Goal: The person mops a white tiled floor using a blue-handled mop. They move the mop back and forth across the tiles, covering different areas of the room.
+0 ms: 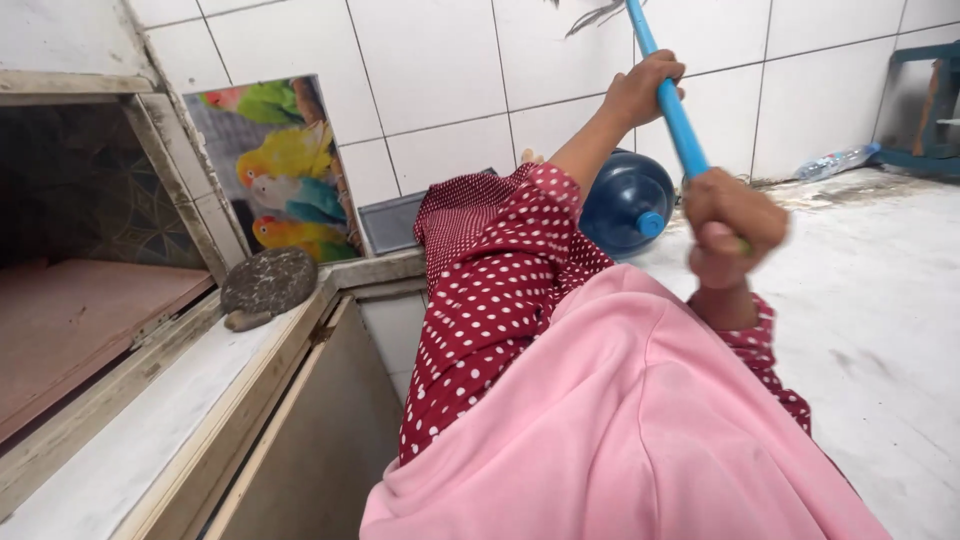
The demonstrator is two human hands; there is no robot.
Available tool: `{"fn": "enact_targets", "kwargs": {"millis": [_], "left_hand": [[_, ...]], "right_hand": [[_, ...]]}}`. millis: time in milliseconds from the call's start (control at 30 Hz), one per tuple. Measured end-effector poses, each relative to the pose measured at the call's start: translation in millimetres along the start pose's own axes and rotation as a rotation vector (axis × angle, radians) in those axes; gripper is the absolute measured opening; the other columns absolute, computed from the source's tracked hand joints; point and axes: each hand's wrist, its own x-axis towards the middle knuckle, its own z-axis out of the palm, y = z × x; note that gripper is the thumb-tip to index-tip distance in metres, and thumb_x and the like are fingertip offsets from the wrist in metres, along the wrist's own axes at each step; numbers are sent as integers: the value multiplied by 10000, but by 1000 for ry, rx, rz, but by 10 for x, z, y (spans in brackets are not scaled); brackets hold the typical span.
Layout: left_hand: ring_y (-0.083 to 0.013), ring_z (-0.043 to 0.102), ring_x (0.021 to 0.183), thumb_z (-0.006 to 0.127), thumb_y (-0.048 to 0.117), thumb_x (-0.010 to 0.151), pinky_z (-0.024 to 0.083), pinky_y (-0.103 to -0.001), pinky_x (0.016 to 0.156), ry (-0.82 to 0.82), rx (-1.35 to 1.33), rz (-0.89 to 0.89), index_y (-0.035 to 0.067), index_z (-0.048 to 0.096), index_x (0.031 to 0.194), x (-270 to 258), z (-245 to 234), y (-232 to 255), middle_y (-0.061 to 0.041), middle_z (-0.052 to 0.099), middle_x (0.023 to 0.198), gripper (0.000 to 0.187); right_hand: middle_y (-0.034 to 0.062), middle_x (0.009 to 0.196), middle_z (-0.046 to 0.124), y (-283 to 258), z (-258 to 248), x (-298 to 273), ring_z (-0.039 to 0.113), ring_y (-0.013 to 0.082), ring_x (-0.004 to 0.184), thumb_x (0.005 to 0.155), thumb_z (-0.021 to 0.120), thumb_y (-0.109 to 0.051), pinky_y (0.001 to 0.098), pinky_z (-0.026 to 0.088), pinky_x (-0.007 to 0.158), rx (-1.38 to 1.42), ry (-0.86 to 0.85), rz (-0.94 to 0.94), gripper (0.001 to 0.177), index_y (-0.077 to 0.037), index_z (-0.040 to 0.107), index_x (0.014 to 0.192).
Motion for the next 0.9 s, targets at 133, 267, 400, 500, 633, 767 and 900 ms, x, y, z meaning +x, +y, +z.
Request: {"fn": "enact_targets", "kwargs": {"millis": [133,267,400,500,633,767,900], "left_hand": [[-181,604,889,683,296,871,488,-472,454,82,43,69,210,506,771,-264,-161,335,52,562,828,220],[-184,600,898,726,128,784,525,-444,469,53,116,9,197,535,799,-642,-623,437,49,587,804,203],[-269,620,976,695,213,784,535,-538,554,17,173,-169,187,538,816,-1154,-1005,271,0,616,890,162],[-317,645,1010,685,190,773,575,-542,682,22,212,-217,179,561,829,-1494,-1128,-283,-44,616,893,137],[-344,651,905,683,119,711,587,-491,717,84,288,-183,151,579,802,-1764,-1130,-955,-80,580,800,143],[-305,562,611,596,73,741,488,-433,662,-6,418,-58,161,516,626,-1450,-699,-945,-53,603,632,166],[-324,640,703,712,253,756,484,-494,544,-84,240,-32,182,576,616,-943,28,-351,-35,664,678,207]], "right_hand": [[96,442,263,-292,-418,326,254,222,354,864,323,-87,413,207,457,174,-48,12,373,-42,239,503],[56,450,299,-285,-683,453,286,217,368,803,327,-174,376,250,462,323,-196,71,310,-89,278,509],[71,444,271,-232,-457,481,244,209,369,842,324,-222,387,241,458,506,-178,79,374,-89,261,498],[49,411,274,178,-219,262,274,185,340,830,376,-243,353,244,397,652,-95,35,395,-130,288,462],[57,424,313,641,-108,-110,346,192,385,794,430,-175,335,300,405,763,-59,129,362,-139,351,443],[139,523,357,894,-616,-568,331,282,474,985,336,-156,472,341,590,691,-7,242,457,-63,298,539],[38,550,240,1088,-1693,-1125,399,278,560,1008,356,-578,499,412,659,496,215,277,410,-213,352,822]]}}
